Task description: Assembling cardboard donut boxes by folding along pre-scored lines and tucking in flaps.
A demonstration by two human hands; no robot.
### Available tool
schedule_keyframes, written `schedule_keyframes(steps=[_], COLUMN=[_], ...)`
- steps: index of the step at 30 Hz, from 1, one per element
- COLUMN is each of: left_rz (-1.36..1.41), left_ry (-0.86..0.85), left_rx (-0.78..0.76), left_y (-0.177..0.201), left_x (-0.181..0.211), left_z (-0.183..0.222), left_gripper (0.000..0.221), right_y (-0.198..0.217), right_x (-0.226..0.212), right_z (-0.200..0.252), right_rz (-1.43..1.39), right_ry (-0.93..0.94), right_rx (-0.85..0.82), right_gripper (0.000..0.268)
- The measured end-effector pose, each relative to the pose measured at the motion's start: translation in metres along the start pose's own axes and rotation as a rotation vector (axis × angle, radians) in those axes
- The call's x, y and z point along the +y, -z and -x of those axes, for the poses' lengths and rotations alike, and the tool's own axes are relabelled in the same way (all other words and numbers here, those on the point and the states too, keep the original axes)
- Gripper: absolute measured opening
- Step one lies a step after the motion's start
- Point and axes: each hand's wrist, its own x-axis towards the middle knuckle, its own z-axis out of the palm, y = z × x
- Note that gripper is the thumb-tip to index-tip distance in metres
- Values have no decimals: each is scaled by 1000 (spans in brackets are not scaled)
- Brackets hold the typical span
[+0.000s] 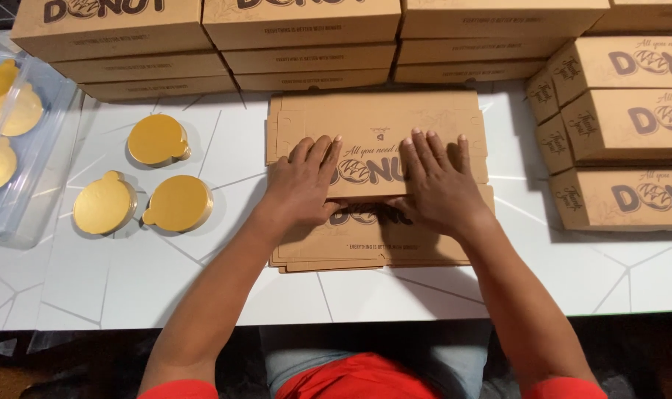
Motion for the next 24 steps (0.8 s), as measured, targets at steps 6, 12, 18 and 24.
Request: schedule_keyframes(steps=[6, 12, 18, 24], left_rz=[4, 96, 76, 103], left_ry=[0, 42, 63, 100], left_rx=[-14, 11, 48, -16], left_y=[7, -4, -7, -4], left_x=[1, -5, 0, 3], left_z=[5, -7, -24, -22], left_gripper=[110, 117, 126, 120], right_y=[-6, 25, 20, 19], right_x=[-19, 13, 2, -12], right_z=[-21, -5, -49, -57], right_rz=[-24, -122, -67, -63], right_ry=[142, 122, 111, 156], right_rx=[10, 1, -108, -71], right_gripper=[105, 99, 120, 120])
